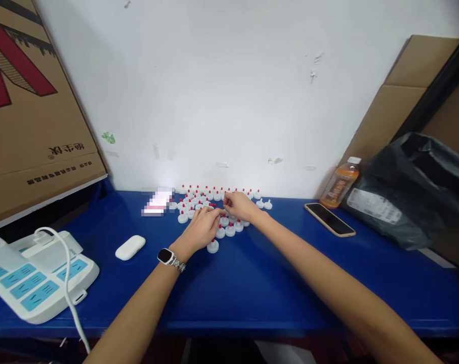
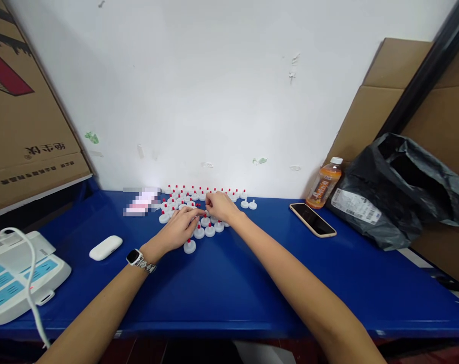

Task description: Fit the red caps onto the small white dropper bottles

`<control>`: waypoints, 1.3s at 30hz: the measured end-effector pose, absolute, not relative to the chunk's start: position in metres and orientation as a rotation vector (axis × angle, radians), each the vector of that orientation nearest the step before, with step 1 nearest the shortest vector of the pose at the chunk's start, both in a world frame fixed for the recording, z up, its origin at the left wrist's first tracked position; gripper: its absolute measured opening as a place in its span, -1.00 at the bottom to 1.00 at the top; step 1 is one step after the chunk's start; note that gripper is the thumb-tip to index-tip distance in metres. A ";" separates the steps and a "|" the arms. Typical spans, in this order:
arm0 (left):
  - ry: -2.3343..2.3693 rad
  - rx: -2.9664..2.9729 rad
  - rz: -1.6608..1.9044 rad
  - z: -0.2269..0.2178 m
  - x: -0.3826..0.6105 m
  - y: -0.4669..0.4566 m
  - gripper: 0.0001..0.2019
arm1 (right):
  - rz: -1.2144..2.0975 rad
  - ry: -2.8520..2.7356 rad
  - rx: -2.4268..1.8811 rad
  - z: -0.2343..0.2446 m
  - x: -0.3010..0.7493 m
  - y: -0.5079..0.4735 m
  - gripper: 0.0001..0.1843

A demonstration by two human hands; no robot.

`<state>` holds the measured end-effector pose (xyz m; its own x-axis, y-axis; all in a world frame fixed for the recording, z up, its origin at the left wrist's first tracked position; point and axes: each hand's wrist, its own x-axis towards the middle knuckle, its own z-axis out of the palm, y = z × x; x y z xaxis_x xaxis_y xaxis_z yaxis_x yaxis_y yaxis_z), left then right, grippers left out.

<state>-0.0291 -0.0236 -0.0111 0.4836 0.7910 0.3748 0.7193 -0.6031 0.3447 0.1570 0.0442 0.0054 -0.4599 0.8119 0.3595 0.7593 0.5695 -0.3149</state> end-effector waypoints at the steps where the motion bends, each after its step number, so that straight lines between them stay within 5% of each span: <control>1: 1.306 2.576 0.763 -0.012 -0.028 -0.023 -0.63 | 0.131 -2.331 -1.270 0.005 0.159 0.044 -0.90; 6: 1.266 2.531 0.808 -0.011 -0.028 -0.022 -0.65 | 0.060 -2.234 -1.263 0.001 0.168 0.041 -0.95; 19: 1.138 2.665 0.859 0.020 0.035 0.005 -0.69 | 0.164 -1.739 -1.793 -0.022 0.263 0.038 -0.52; 22: 1.140 2.650 0.897 0.016 0.047 0.008 -0.69 | 0.207 -1.740 -1.827 -0.026 0.260 0.045 -0.61; 28: 1.177 2.593 0.996 0.008 0.036 0.007 -0.77 | 0.414 -1.631 -1.480 -0.022 0.250 0.046 -0.93; 33: 1.194 2.578 1.110 0.010 0.018 0.006 -0.57 | 0.829 -1.517 -1.003 0.006 0.212 0.027 -0.74; 39: 1.260 2.500 0.933 0.008 -0.021 -0.003 -0.64 | 0.840 -1.698 -0.896 0.024 0.164 0.016 -0.59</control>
<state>-0.0208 -0.0034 0.0077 0.4406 0.7768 0.4499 0.6568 -0.6206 0.4284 0.1643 0.0165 0.0236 -0.2267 0.8667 0.4443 0.1729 0.4847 -0.8574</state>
